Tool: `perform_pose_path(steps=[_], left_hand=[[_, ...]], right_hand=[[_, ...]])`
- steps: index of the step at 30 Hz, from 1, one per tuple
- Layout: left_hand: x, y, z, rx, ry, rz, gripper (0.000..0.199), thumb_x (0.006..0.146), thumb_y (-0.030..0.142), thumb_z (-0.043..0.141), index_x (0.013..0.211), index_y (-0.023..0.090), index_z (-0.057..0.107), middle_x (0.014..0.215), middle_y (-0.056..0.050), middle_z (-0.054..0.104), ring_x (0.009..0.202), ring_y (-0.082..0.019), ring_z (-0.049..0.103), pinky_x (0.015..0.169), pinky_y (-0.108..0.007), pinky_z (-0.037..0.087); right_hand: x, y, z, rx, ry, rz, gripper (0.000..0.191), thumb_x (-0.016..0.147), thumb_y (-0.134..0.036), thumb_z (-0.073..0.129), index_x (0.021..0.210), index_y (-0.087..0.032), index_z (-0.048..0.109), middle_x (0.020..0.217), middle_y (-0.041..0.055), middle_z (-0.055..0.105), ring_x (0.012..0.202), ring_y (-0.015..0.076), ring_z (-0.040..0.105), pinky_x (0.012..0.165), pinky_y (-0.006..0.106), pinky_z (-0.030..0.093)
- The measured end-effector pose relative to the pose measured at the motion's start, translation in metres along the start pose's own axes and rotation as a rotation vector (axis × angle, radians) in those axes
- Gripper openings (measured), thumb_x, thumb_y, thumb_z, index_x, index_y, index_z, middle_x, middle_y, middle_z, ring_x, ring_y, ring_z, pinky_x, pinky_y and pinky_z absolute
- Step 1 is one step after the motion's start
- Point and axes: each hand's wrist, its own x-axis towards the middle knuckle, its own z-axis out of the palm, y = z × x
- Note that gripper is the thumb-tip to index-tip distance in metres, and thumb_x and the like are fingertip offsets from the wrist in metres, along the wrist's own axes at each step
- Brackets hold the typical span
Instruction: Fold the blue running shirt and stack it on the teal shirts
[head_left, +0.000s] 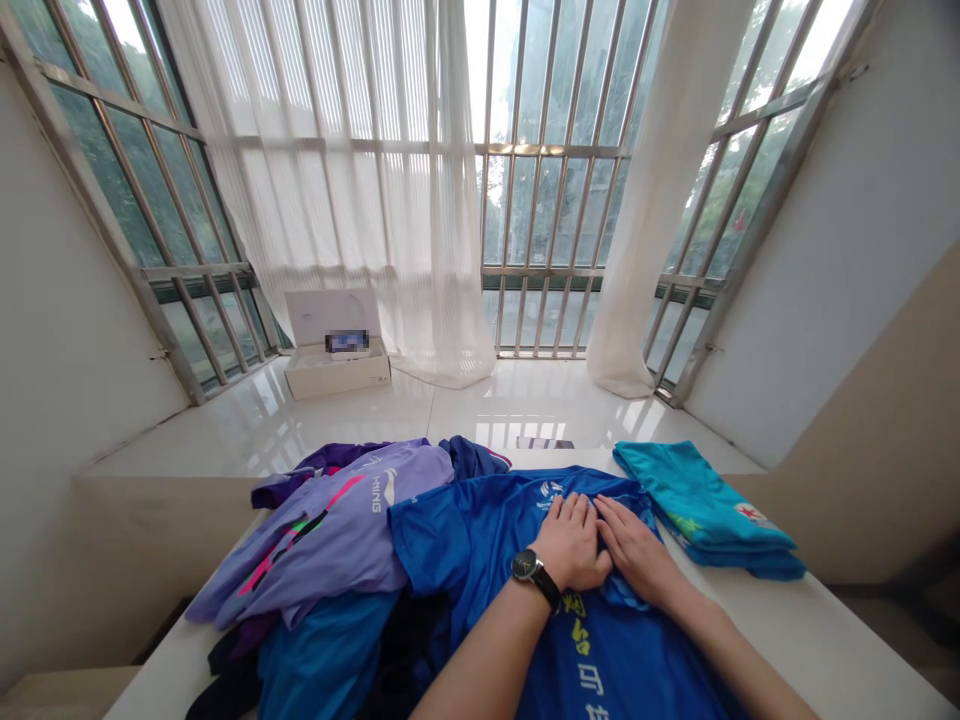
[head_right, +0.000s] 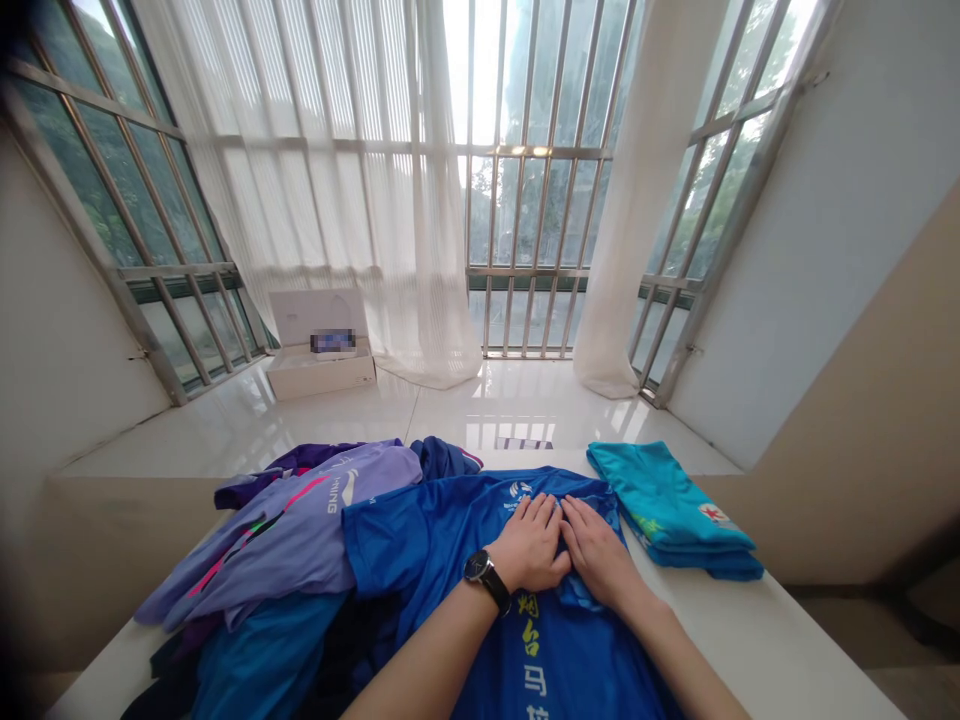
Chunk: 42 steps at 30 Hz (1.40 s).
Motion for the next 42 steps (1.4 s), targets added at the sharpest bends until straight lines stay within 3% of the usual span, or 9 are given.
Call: perform_pose_path(steps=[4, 13, 16, 20, 23, 28, 33, 37, 42], left_hand=[[-0.001, -0.004, -0.002, 0.000, -0.005, -0.040, 0.071, 0.094, 0.044, 0.026, 0.152, 0.002, 0.027, 0.160, -0.018, 0.025, 0.149, -0.031, 0.017, 0.122, -0.049, 0.010], [0.000, -0.010, -0.002, 0.051, -0.010, -0.026, 0.068, 0.094, 0.039, 0.029, 0.153, 0.007, 0.027, 0.161, -0.015, 0.025, 0.149, -0.029, 0.017, 0.122, -0.048, 0.012], [0.001, -0.011, -0.001, 0.081, -0.012, -0.020, 0.067, 0.094, 0.039, 0.029, 0.153, 0.007, 0.027, 0.161, -0.015, 0.025, 0.149, -0.028, 0.017, 0.122, -0.047, 0.012], [0.002, -0.012, 0.000, 0.101, -0.020, -0.015, 0.067, 0.094, 0.037, 0.029, 0.153, 0.006, 0.027, 0.161, -0.014, 0.024, 0.150, -0.027, 0.016, 0.122, -0.047, 0.012], [0.002, -0.013, 0.000, 0.108, -0.021, -0.014, 0.067, 0.094, 0.038, 0.029, 0.153, 0.007, 0.027, 0.161, -0.014, 0.024, 0.150, -0.027, 0.017, 0.122, -0.046, 0.012], [0.003, -0.015, -0.001, 0.107, -0.042, -0.018, 0.067, 0.094, 0.039, 0.030, 0.153, 0.008, 0.028, 0.161, -0.013, 0.024, 0.150, -0.026, 0.017, 0.122, -0.045, 0.013], [0.003, -0.008, -0.010, 0.126, -0.050, -0.051, 0.066, 0.092, 0.035, 0.033, 0.152, 0.008, 0.030, 0.161, -0.014, 0.026, 0.149, -0.026, 0.018, 0.122, -0.043, 0.015], [-0.015, 0.002, -0.024, 0.200, -0.017, -0.112, 0.066, 0.093, 0.037, 0.033, 0.151, 0.006, 0.030, 0.161, -0.017, 0.023, 0.149, -0.030, 0.016, 0.121, -0.047, 0.016], [-0.058, 0.004, -0.030, 0.242, 0.029, -0.297, 0.074, 0.095, 0.052, 0.030, 0.153, 0.007, 0.028, 0.160, -0.020, 0.022, 0.148, -0.038, 0.015, 0.118, -0.059, 0.015]], right_hand=[[0.000, 0.002, 0.007, -0.014, -0.100, 0.026, 0.056, 0.099, -0.041, 0.031, 0.138, -0.008, 0.054, 0.147, 0.0180, 0.050, 0.138, 0.0281, 0.045, 0.115, 0.047, 0.039], [0.002, -0.008, -0.008, -0.001, -0.253, 0.110, 0.062, 0.097, -0.045, 0.030, 0.149, -0.012, 0.041, 0.157, 0.0129, 0.036, 0.145, 0.0269, 0.033, 0.119, 0.048, 0.029], [0.003, -0.008, -0.012, 0.024, -0.251, 0.125, 0.065, 0.097, -0.047, 0.030, 0.148, -0.009, 0.041, 0.157, 0.0147, 0.036, 0.145, 0.0279, 0.033, 0.120, 0.047, 0.029], [0.001, -0.008, -0.014, 0.039, -0.157, 0.099, 0.067, 0.097, -0.045, 0.028, 0.147, -0.001, 0.040, 0.155, 0.0199, 0.037, 0.145, 0.0286, 0.033, 0.120, 0.046, 0.029], [-0.003, -0.013, -0.012, 0.053, -0.123, 0.079, 0.065, 0.098, -0.043, 0.025, 0.147, -0.003, 0.041, 0.156, 0.0182, 0.037, 0.145, 0.0271, 0.033, 0.119, 0.045, 0.031], [-0.007, -0.029, -0.015, 0.024, -0.261, 0.122, 0.064, 0.097, -0.041, 0.026, 0.149, -0.007, 0.038, 0.158, 0.0150, 0.033, 0.146, 0.0268, 0.031, 0.119, 0.047, 0.028], [-0.007, -0.038, -0.027, 0.007, -0.307, 0.162, 0.067, 0.096, -0.046, 0.027, 0.153, -0.011, 0.031, 0.161, 0.0116, 0.026, 0.149, 0.0261, 0.024, 0.121, 0.046, 0.021], [-0.006, -0.042, -0.035, 0.020, -0.345, 0.168, 0.066, 0.097, -0.048, 0.026, 0.153, -0.015, 0.031, 0.162, 0.0118, 0.025, 0.149, 0.0267, 0.022, 0.121, 0.046, 0.019], [-0.004, -0.044, -0.043, 0.018, -0.355, 0.173, 0.066, 0.097, -0.048, 0.028, 0.153, -0.014, 0.032, 0.161, 0.0138, 0.026, 0.149, 0.0281, 0.023, 0.121, 0.046, 0.020]])
